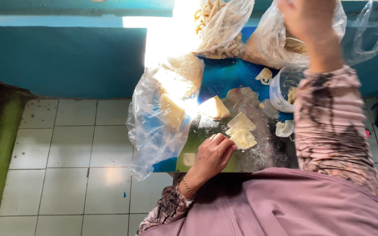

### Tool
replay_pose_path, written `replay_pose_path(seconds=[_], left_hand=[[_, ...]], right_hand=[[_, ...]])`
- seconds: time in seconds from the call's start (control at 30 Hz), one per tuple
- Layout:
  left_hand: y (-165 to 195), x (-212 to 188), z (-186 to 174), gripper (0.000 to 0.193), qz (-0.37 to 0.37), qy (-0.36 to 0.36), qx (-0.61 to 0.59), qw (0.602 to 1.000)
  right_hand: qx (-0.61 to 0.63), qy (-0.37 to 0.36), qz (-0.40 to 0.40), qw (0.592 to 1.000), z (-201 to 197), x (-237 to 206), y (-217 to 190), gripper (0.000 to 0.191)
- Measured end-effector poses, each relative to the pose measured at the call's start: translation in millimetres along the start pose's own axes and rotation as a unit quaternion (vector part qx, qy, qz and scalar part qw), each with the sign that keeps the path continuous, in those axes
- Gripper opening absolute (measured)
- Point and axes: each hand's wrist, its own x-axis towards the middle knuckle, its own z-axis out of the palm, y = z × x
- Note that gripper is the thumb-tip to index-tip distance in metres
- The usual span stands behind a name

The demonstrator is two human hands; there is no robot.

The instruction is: The person sits at a small table and folds triangular dough wrappers around a filling, pinching the edges closed by hand to form filled pastries. They take filling from a container, place it on a wrapper, fold the wrapper over, press the seams shut, and set the finished pastry aside, repeating the cycle.

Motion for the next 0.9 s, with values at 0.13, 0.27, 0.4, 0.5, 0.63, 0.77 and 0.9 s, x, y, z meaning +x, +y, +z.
replay_pose_path(seconds=[0.13,0.27,0.4,0.5,0.63,0.77,0.9], left_hand=[[0.4,0.6,1.8,0.012,0.024,-0.016,0.034,0.999],[0.2,1.2,3.0,0.014,0.021,-0.027,0.037,0.999],[-2.8,0.2,1.7,0.013,0.016,-0.027,0.018,0.999],[-5.0,-0.6,1.8,0.013,0.011,-0.023,0.011,1.000],[-6.8,0.0,4.3,0.012,0.007,-0.014,0.013,1.000],[-6.6,-1.3,8.0,0.008,0.007,0.047,0.129,0.991],[-6.7,-0.1,11.3,0.012,-0.003,0.041,0.162,0.986]], right_hand=[[-0.155,-0.364,0.202,0.896,-13.7,-59.6,41.8,0.041],[-0.181,-0.326,0.162,0.914,11.1,-95.8,44.6,0.032],[-0.263,-0.265,0.041,0.927,32.9,-98.5,44.7,0.011],[-0.247,-0.268,0.048,0.930,44.2,-88.4,43.1,0.016],[-0.166,-0.270,0.118,0.941,45.3,-84.3,47.6,0.025],[-0.072,-0.196,0.207,0.956,22.2,-99.2,65.5,0.024],[0.083,-0.127,0.270,0.951,-26.7,-111.9,49.6,0.020]])
